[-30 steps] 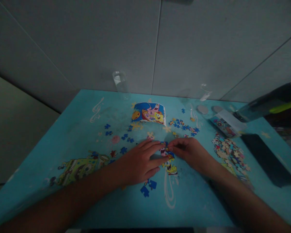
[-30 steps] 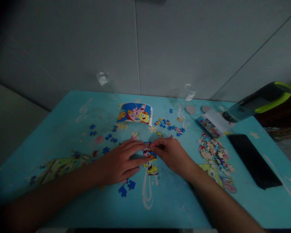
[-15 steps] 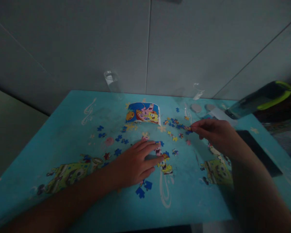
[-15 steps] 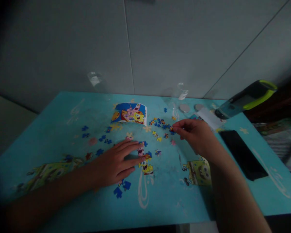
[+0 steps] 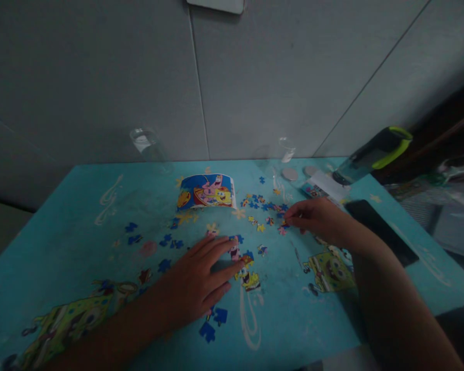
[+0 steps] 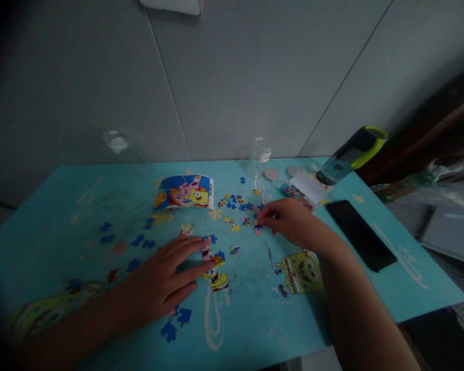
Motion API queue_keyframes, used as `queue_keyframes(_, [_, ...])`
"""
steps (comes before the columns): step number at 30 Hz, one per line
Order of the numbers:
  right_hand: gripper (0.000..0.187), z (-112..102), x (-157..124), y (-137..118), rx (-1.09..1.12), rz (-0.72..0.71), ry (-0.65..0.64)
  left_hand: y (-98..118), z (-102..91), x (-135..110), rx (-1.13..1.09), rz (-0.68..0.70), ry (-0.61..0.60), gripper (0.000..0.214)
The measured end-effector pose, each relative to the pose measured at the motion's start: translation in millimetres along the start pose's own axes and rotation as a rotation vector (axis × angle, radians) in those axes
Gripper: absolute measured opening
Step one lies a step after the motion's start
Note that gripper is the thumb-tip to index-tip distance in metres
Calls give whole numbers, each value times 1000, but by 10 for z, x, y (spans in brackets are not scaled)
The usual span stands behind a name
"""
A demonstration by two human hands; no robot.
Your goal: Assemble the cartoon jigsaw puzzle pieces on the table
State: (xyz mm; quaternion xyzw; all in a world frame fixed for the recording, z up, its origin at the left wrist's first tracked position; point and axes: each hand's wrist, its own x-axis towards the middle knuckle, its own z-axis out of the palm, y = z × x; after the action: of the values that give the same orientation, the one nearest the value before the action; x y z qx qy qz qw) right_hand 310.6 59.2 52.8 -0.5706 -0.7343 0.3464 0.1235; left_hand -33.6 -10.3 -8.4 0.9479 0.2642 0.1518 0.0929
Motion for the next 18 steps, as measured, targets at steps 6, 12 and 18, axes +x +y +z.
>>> queue_keyframes(6, [14, 235, 15, -128, -105, -164, -151, -15, 22, -17, 34, 30, 20, 57])
queue_keyframes(12, [15, 81, 11, -26, -212, -32, -6, -8, 26, -17, 51, 19, 15, 59])
queue_keyframes(18, [20, 28, 39, 47, -317, 59, 127, -9, 27, -30, 45, 15, -1, 59])
